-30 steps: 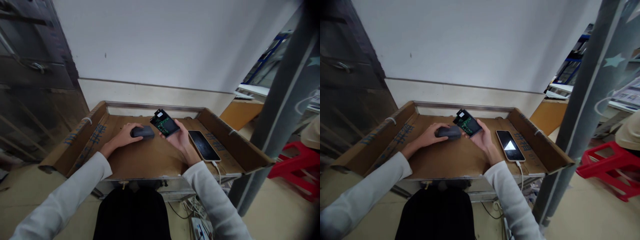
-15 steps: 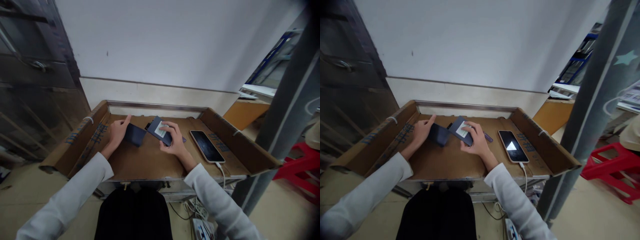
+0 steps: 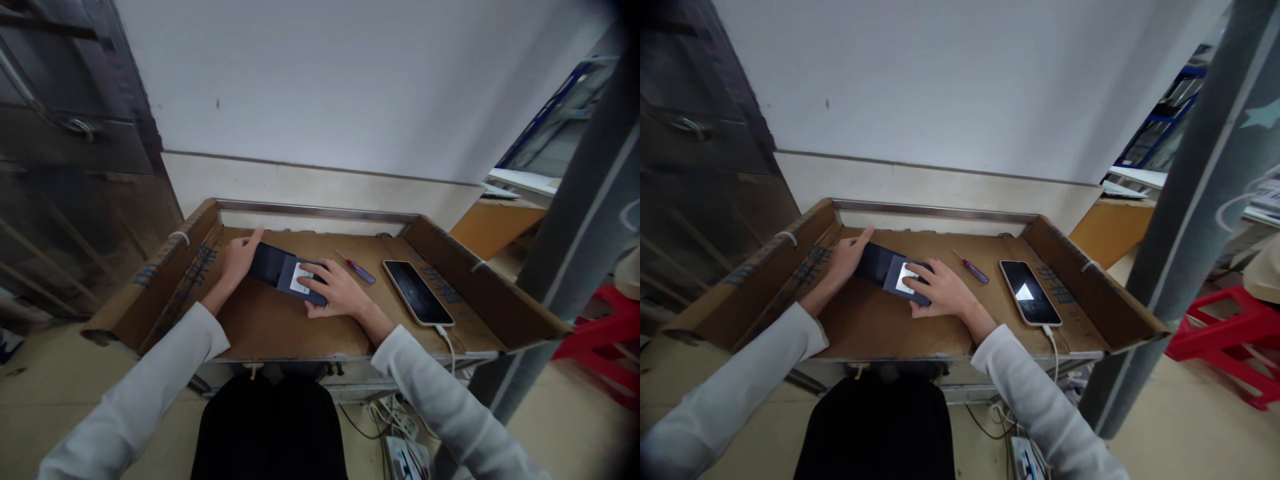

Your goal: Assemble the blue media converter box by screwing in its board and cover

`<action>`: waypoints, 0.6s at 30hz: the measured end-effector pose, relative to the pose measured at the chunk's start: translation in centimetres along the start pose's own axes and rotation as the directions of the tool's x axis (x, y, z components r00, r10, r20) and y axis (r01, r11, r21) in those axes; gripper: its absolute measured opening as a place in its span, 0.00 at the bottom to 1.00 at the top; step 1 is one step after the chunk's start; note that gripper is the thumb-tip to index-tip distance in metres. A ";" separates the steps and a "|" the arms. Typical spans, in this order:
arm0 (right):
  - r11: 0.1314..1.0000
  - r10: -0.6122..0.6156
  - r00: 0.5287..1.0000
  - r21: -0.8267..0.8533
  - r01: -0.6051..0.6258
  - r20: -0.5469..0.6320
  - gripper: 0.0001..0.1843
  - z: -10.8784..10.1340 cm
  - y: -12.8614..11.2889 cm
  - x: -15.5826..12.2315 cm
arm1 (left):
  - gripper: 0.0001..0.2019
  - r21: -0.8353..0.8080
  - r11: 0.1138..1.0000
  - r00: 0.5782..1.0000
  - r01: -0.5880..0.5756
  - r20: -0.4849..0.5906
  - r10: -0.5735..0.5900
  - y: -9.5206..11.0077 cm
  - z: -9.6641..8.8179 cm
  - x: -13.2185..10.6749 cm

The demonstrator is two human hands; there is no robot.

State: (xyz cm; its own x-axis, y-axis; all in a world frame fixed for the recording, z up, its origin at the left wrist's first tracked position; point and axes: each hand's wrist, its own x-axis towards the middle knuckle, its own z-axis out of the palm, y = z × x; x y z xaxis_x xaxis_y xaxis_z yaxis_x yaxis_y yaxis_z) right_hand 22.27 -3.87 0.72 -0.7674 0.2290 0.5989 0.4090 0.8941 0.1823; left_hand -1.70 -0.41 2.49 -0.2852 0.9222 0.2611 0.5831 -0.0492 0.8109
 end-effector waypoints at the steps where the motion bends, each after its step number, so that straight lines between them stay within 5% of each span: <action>1: 1.000 0.003 1.000 0.006 -0.003 -0.002 0.19 -0.1 0.0 0.0 | 0.29 -0.002 1.000 1.000 -0.008 -0.003 0.008 -0.1 0.0 0.1; 9: 0.999 0.044 0.999 0.022 -0.044 0.022 0.17 -0.4 0.2 -0.2 | 0.27 0.000 1.000 1.000 0.001 -0.027 -0.001 -0.7 -0.4 0.7; 18: 0.985 -0.016 0.999 -0.169 0.011 -0.029 0.16 -0.3 0.1 -0.1 | 0.28 -0.150 0.988 0.999 0.034 -0.012 -0.036 -1.4 0.3 0.9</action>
State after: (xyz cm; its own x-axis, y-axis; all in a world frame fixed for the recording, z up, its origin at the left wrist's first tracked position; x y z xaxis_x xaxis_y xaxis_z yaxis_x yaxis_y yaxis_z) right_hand 22.50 -3.93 0.89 -0.7594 0.2032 0.6181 0.4781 0.8185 0.3184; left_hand -2.51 0.57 1.42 -0.3146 0.9189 0.2380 0.4524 -0.0752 0.8886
